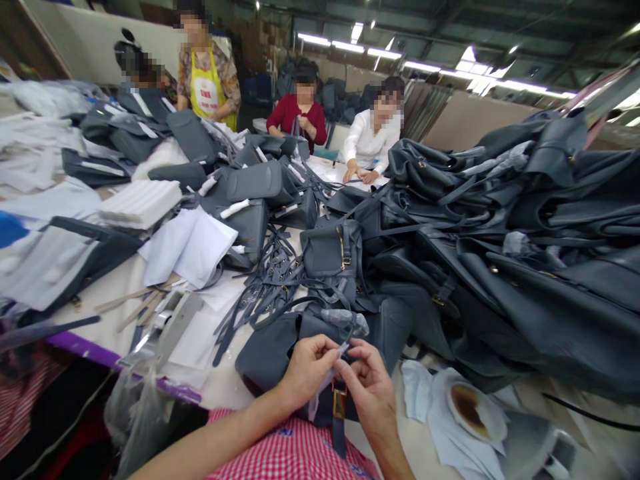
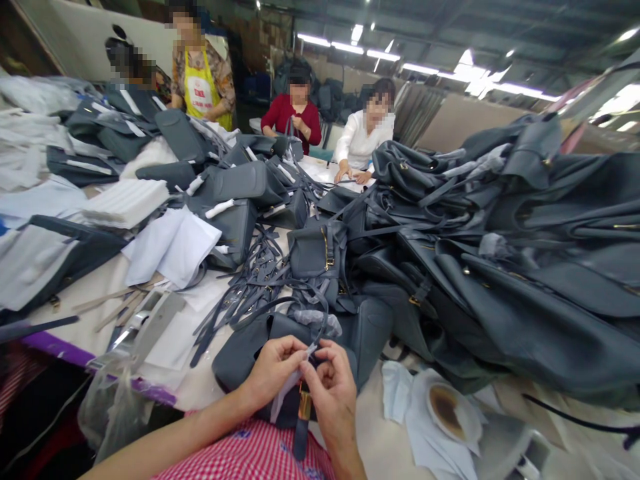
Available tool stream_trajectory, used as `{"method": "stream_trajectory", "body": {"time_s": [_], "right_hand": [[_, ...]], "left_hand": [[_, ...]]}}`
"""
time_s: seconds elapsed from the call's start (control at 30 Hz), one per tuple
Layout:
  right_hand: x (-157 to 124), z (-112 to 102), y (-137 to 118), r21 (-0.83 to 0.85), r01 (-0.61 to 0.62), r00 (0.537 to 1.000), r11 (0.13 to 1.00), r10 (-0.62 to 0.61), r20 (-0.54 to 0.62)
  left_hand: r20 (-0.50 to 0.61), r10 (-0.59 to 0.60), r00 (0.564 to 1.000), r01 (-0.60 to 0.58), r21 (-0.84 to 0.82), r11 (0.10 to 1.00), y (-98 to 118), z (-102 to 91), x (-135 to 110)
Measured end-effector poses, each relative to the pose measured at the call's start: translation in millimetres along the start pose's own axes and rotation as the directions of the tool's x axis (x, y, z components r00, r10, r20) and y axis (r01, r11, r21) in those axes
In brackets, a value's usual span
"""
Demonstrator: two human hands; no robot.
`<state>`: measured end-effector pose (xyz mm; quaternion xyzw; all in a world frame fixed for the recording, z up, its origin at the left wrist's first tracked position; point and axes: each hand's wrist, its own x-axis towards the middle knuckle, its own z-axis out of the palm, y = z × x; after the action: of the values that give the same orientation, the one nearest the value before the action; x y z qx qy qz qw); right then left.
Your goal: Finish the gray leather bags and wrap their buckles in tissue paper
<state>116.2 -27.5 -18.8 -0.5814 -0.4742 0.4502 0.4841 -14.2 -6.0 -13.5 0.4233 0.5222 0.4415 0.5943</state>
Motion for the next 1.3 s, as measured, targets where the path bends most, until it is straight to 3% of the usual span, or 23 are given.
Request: {"method": "stream_trajectory", "body": {"time_s": [0.1,0.17,0.37,0.47,0.6,0.83,1.07,1.13,1.2,1.3], "right_hand": [[1,-3,-2,-0.116,0.077,0.997,0.99,-0.078,-0.004],[2,-4,-4,-0.106,0.061,0.998,0.992,-0.061,0.01],[-2,1,-12,0.144,-0.256,0.966,0.956,0.245,0.087],[-2,5,-11,0.234,-0.321,0.947,0.918,0.303,0.108],[0,7,-7,0.257,-0.314,0.948,0.914,0.317,0.029],[4,7,-13,0.212,-0.301,0.947,0.93,0.317,-0.045],[1,12,-16,0.373,-0.323,0.946,0.87,0.289,0.144],[5,5,-16,0.299,-0.318,0.945,0.9,0.274,0.178],[14,-10,-20,0.092,-0.283,0.943,0.955,0.26,0.207],[37,-38,-29,-0.301,-0.097,0.994,0.949,0.109,0.024]], "left_hand": [[0.026,-0.02,0.999,0.021,-0.044,0.999,1,0.7,-2],[0.053,-0.053,0.997,0.057,-0.088,0.994,0,0.6,-4],[0.169,-0.17,0.971,0.211,-0.263,0.941,-1,-0.9,-9],[0.175,-0.138,0.975,0.185,-0.295,0.937,-1,0.4,-10],[0.162,-0.112,0.981,0.16,-0.328,0.931,-3,1.6,-9],[0.13,-0.088,0.988,0.124,-0.302,0.945,-12,1.6,-7],[0.135,0.007,0.991,0.037,-0.315,0.948,-21,4.4,-3],[0.161,0.003,0.987,0.049,-0.318,0.947,-24,5.6,-4],[0.196,-0.016,0.98,0.079,-0.316,0.946,-29,7.5,-6],[0.223,-0.071,0.972,0.14,-0.315,0.939,-37,11.3,-7]]}}
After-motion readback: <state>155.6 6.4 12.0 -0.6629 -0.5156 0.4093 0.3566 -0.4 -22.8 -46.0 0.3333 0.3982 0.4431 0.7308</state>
